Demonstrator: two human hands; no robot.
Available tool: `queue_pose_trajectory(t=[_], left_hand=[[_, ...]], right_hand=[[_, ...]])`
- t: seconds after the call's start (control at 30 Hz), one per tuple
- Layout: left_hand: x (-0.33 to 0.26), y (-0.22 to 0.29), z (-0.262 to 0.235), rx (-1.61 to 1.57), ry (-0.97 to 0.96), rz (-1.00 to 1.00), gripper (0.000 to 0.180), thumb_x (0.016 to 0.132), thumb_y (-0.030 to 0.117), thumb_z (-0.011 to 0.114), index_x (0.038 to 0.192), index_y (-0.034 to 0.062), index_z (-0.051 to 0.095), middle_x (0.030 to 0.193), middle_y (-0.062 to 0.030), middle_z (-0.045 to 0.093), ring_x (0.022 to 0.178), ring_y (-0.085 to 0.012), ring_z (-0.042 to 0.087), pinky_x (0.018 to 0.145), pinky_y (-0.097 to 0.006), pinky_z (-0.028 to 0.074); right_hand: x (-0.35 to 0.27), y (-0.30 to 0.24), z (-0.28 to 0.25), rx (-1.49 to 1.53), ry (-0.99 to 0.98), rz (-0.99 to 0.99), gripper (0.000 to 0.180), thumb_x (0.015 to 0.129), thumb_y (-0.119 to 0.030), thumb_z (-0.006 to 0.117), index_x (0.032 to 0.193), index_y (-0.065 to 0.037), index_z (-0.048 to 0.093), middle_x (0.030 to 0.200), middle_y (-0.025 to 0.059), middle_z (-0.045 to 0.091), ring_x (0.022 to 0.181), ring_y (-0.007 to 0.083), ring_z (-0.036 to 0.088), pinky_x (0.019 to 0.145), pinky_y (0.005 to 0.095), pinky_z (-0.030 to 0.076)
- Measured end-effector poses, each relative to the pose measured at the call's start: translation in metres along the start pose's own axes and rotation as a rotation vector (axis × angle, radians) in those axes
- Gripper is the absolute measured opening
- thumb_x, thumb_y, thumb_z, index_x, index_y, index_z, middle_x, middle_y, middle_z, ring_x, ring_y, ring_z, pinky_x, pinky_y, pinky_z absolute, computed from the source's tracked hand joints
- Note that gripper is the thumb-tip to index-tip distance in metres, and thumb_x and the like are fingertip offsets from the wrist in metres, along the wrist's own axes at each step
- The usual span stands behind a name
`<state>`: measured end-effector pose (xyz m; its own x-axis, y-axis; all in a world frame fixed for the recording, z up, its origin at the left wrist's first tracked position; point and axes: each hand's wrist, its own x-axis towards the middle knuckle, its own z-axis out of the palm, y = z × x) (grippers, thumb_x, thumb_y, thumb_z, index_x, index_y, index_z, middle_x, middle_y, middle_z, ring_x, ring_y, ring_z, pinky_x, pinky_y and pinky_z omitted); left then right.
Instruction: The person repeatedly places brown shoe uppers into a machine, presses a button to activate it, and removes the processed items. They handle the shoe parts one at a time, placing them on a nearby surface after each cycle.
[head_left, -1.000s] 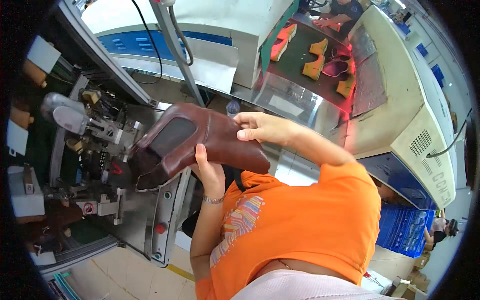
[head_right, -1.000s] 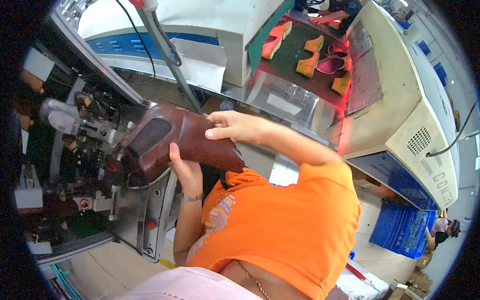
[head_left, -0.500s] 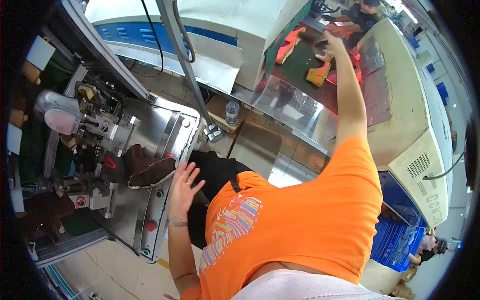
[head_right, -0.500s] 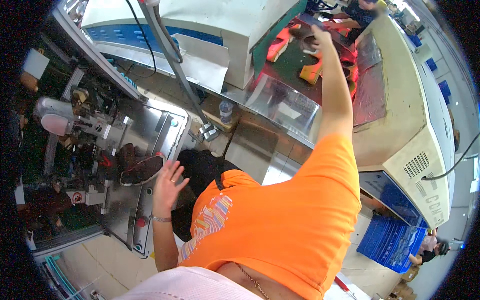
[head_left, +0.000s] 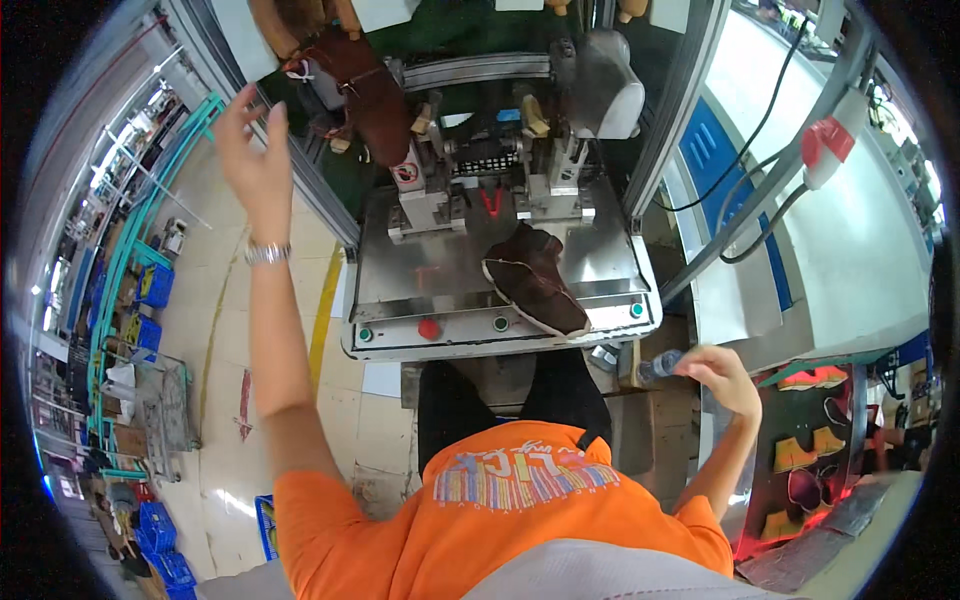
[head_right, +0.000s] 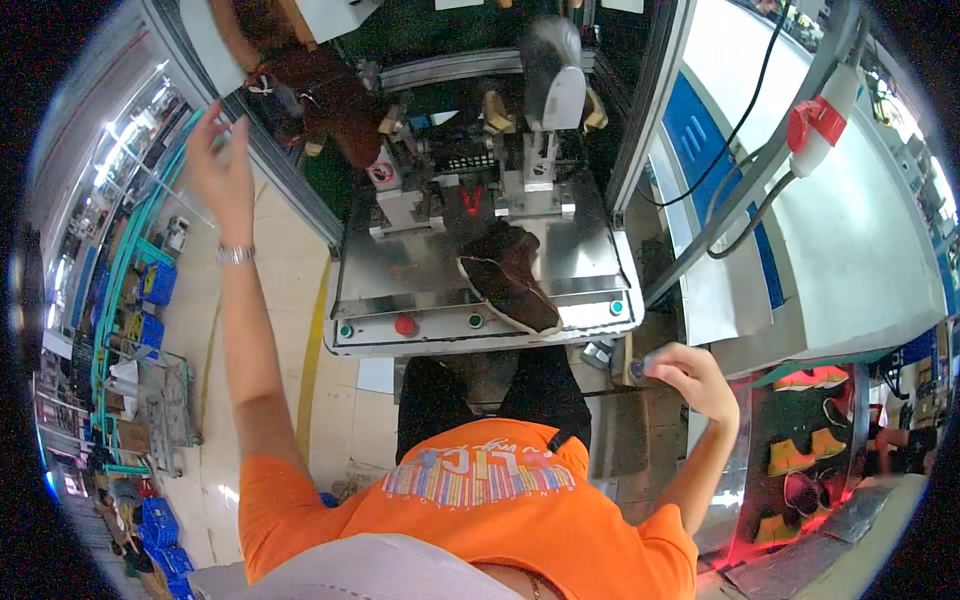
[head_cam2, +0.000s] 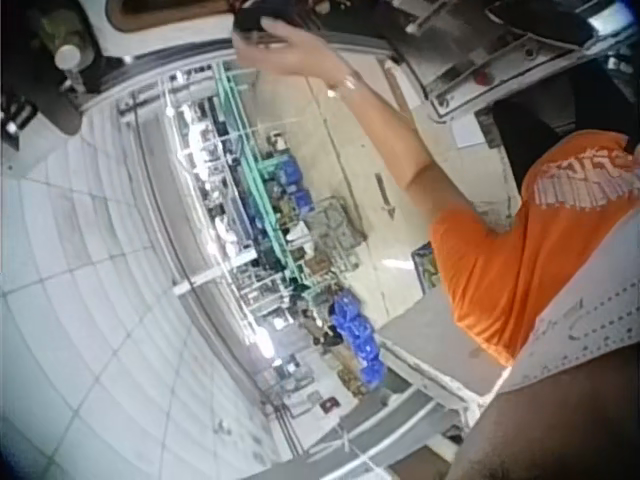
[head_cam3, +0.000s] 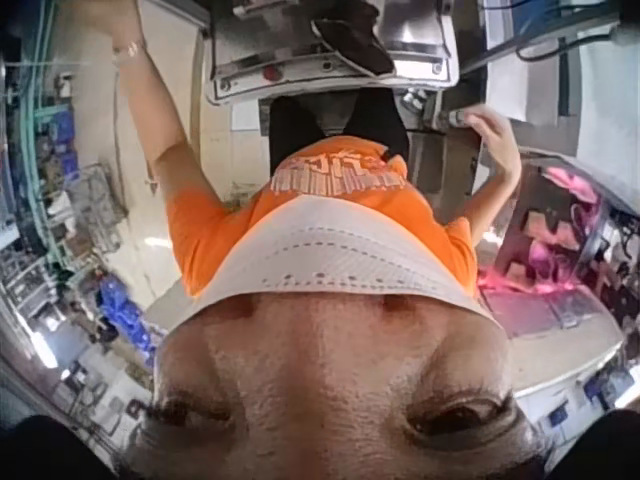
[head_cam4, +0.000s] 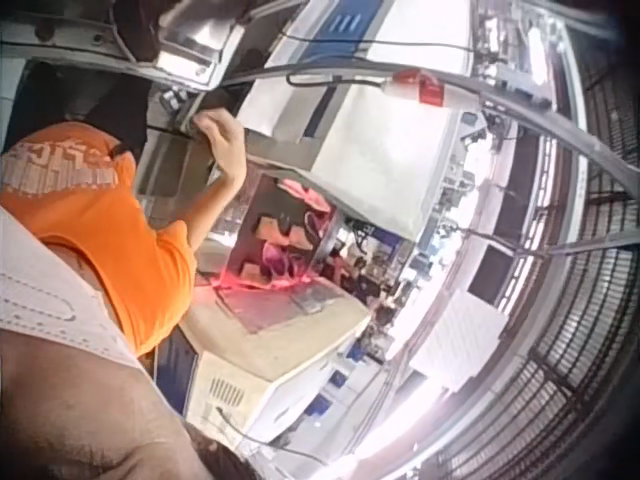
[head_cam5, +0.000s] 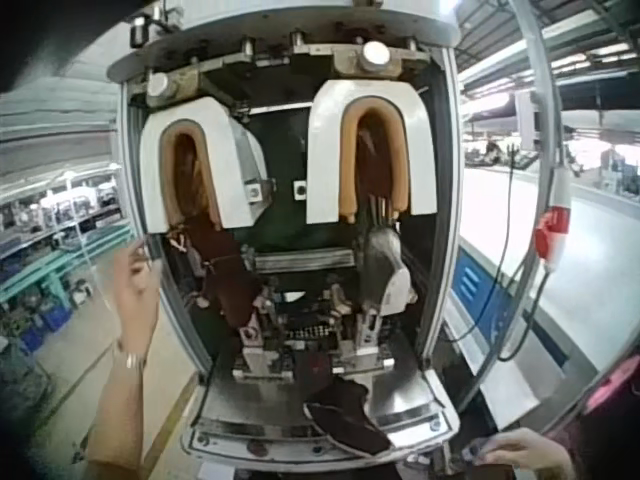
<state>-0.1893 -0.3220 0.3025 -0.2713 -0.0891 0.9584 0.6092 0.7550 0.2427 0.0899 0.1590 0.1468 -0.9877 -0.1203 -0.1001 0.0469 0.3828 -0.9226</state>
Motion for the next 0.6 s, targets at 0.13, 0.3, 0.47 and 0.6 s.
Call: queue_pose_trajectory(t=[0.13, 0.3, 0.47, 0.6], left_hand=[[0.039, -0.013, 0.020, 0.093, -0.135, 0.316, 0.022, 0.080, 0.012, 0.063, 0.102, 0.0079, 0.063, 0.102, -0.0117, 0.061, 0.089, -0.0262, 0.059, 0.077, -0.033, 0.046], [0.055, -0.022, 0.013, 0.079, -0.187, 0.183, 0.015, 0.079, 0.009, 0.062, 0.094, 0.0062, 0.065, 0.087, -0.0089, 0.064, 0.083, -0.0270, 0.061, 0.074, -0.033, 0.046], [0.039, 0.020, -0.009, 0.282, 0.069, 0.346, 0.016, 0.082, 0.014, 0.062, 0.097, 0.0083, 0.067, 0.094, -0.0065, 0.066, 0.086, -0.0220, 0.061, 0.077, -0.033, 0.047], [0.071, 0.023, -0.060, 0.424, -0.387, 0.375, 0.033, 0.091, 0.027, 0.053, 0.114, 0.0049, 0.060, 0.118, -0.0146, 0.057, 0.104, -0.0244, 0.057, 0.091, -0.035, 0.045]], right_hand=[[0.047, -0.022, 0.027, -0.018, -0.089, -0.130, 0.016, 0.086, -0.013, 0.058, 0.092, 0.003, 0.061, 0.087, 0.0068, 0.063, 0.081, 0.0126, 0.059, 0.072, 0.0269, 0.047], [0.068, -0.046, 0.063, -0.095, -0.106, -0.293, 0.016, 0.084, -0.012, 0.060, 0.096, -0.001, 0.061, 0.087, 0.0087, 0.064, 0.084, 0.0172, 0.061, 0.075, 0.0294, 0.047], [0.063, -0.046, 0.092, -0.123, 0.098, -0.455, 0.013, 0.081, -0.006, 0.063, 0.094, -0.003, 0.062, 0.091, 0.0094, 0.065, 0.088, 0.0228, 0.062, 0.078, 0.0310, 0.048], [0.061, -0.080, 0.129, -0.042, 0.220, -0.721, 0.043, 0.078, -0.006, 0.062, 0.118, -0.006, 0.048, 0.120, 0.0162, 0.049, 0.113, 0.0328, 0.048, 0.092, 0.0402, 0.042]])
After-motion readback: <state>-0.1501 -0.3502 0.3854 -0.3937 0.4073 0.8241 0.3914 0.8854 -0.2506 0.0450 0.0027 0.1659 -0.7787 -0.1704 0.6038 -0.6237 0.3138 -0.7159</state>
